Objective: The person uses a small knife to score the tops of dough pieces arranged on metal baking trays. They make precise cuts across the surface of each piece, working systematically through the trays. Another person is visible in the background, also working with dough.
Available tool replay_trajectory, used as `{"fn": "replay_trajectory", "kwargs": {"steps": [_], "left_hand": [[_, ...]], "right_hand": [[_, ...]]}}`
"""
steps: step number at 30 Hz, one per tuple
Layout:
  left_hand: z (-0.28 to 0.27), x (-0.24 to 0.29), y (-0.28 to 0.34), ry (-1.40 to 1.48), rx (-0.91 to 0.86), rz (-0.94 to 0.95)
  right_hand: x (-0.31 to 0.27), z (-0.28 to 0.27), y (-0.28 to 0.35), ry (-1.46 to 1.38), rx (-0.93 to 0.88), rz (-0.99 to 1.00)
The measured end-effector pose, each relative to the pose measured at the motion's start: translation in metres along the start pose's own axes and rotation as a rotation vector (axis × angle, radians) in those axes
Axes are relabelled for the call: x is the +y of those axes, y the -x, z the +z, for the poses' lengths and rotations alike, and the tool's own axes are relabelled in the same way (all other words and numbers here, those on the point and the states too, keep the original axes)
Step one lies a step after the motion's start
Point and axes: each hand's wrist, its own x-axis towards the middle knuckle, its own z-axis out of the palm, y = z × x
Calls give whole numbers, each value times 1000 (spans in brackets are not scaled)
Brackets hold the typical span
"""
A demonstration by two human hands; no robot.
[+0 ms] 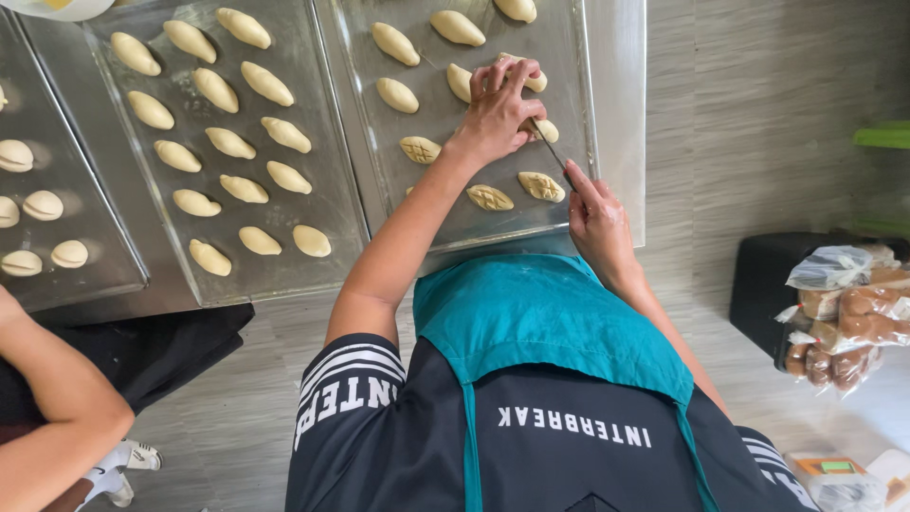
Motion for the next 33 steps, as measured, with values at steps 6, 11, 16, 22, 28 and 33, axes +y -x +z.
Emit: {"fn": "replay_trajectory", "kwargs": {"steps": [6,11,16,22,28,33], "left_hand": [[6,-5,1,3,32,19],[-1,-7,4,1,19,-5],[-5,-3,1,15,-43,-26],[-12,-2,-1,78,-54,-25],[-3,-11,-8,19,-55,30],[-1,-11,-8,80,-56,31]], "right_hand": [[-5,18,-27,32,13,-48],[7,9,-6,-27,22,-64],[18,-14,31,3,-4,14],[21,-14,19,1,31,19],[18,-3,12,-31,24,36],[12,9,-6,-60,40,0]]}}
